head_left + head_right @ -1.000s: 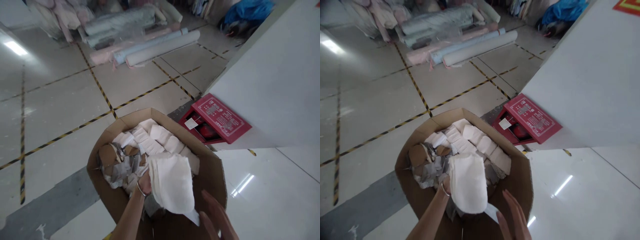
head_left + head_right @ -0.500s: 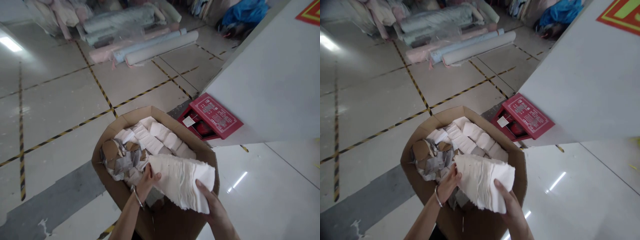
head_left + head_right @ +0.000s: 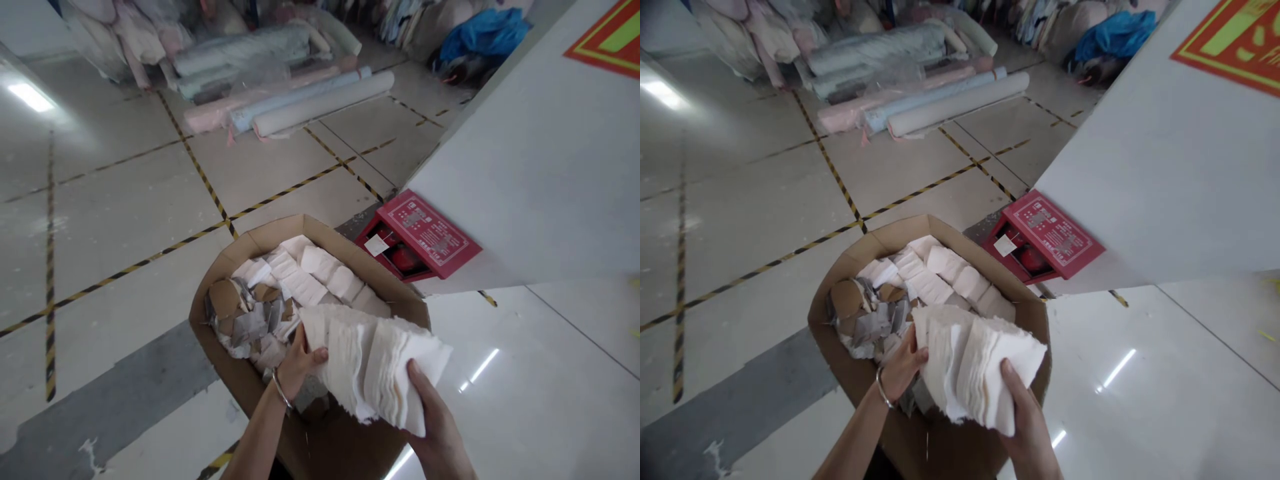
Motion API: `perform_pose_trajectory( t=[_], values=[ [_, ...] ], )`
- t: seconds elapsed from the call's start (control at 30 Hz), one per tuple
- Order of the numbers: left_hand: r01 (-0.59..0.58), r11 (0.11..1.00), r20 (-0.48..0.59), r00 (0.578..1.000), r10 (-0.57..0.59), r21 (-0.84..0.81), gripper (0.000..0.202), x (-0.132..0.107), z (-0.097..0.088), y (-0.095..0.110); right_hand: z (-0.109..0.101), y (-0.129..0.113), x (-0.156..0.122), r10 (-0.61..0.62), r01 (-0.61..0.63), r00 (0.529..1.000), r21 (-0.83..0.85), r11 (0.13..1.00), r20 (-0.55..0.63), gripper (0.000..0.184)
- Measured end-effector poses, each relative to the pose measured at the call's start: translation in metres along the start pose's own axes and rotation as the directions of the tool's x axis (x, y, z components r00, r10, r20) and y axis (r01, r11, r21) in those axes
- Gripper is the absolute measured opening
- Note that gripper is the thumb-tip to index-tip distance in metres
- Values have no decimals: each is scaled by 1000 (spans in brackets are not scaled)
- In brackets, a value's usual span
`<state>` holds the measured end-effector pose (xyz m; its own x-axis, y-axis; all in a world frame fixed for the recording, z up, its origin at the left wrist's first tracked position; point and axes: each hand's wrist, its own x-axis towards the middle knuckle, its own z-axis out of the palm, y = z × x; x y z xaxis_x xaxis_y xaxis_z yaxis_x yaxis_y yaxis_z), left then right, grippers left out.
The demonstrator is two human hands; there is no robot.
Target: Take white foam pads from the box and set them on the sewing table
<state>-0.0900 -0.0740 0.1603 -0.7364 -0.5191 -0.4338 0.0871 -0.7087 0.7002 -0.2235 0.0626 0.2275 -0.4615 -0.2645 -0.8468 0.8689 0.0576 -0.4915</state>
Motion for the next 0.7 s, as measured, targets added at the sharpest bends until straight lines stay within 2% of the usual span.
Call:
perform_pose_trajectory(
  t=[0.17, 0.27, 0.33, 0.4, 0.43, 0.47, 0.53, 0.63, 0.7],
  values=[
    [5, 995, 37, 999, -1, -99, 86, 2, -2, -8, -12, -1, -3, 59, -60, 997, 20, 998, 47, 96],
    [29, 987, 46, 999, -23, -155, 80, 3, -4, -15, -16, -6, -17, 32, -40, 998, -139, 989, -55, 101],
    [25, 983, 41, 999, -18, -183, 77, 2, -5, -19, -11, -11, -29, -67, 50, 997, -342, 938, -37, 95],
    [11, 979, 36, 999, -4, -205, 76, 1, -6, -23, 0, -15, -39, -202, 251, 968, -517, 818, 150, 82],
    [5, 977, 35, 999, 3, -214, 76, 0, -6, -24, 5, -15, -42, -273, 377, 926, -569, 730, 262, 75],
    [0, 975, 36, 999, 8, -222, 76, 0, -6, -25, 10, -15, -44, -345, 503, 864, -596, 627, 366, 68],
    [-1, 972, 42, 999, 11, -236, 75, -2, -7, -27, 17, -13, -44, -475, 696, 713, -603, 389, 516, 52],
    [4, 968, 48, 999, 8, -252, 76, -2, -8, -29, 19, -8, -43, -561, 823, 500, -564, 70, 660, 41],
    [5, 966, 45, 999, 7, -259, 79, -1, -8, -28, 21, -6, -42, -574, 846, 413, -531, -46, 708, 41]
  ],
)
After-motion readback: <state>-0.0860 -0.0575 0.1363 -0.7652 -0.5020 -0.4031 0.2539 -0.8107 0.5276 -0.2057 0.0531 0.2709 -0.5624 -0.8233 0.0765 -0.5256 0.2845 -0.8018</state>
